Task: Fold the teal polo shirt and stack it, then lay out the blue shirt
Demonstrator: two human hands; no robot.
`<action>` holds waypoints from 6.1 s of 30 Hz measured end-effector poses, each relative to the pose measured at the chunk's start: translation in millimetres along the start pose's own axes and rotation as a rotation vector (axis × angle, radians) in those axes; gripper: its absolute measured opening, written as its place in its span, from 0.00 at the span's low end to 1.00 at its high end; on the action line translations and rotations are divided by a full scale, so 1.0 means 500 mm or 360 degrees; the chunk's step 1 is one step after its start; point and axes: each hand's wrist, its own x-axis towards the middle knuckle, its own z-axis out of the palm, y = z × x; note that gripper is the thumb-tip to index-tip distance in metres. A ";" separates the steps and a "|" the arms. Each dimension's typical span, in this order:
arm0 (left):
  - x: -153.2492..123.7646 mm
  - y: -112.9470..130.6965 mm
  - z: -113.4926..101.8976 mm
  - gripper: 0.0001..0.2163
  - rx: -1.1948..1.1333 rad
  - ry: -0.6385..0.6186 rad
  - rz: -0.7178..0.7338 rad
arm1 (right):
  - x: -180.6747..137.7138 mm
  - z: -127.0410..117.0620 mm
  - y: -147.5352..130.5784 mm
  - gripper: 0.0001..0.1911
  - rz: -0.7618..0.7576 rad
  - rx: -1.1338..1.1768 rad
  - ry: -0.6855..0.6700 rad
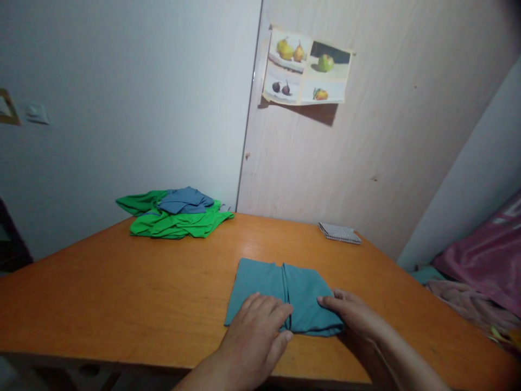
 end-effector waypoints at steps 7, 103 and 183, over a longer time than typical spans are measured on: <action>-0.005 0.003 0.008 0.12 0.0080 -0.0026 -0.0022 | -0.004 0.022 -0.049 0.14 -0.0255 -0.0542 0.0313; 0.078 -0.084 -0.022 0.26 0.0399 -0.0058 0.0373 | -0.141 0.114 0.067 0.08 -0.1045 -0.1571 0.0450; 0.031 -0.099 0.020 0.34 0.0446 -0.0021 0.0435 | 0.051 0.009 -0.001 0.16 -0.1038 -0.1294 0.0169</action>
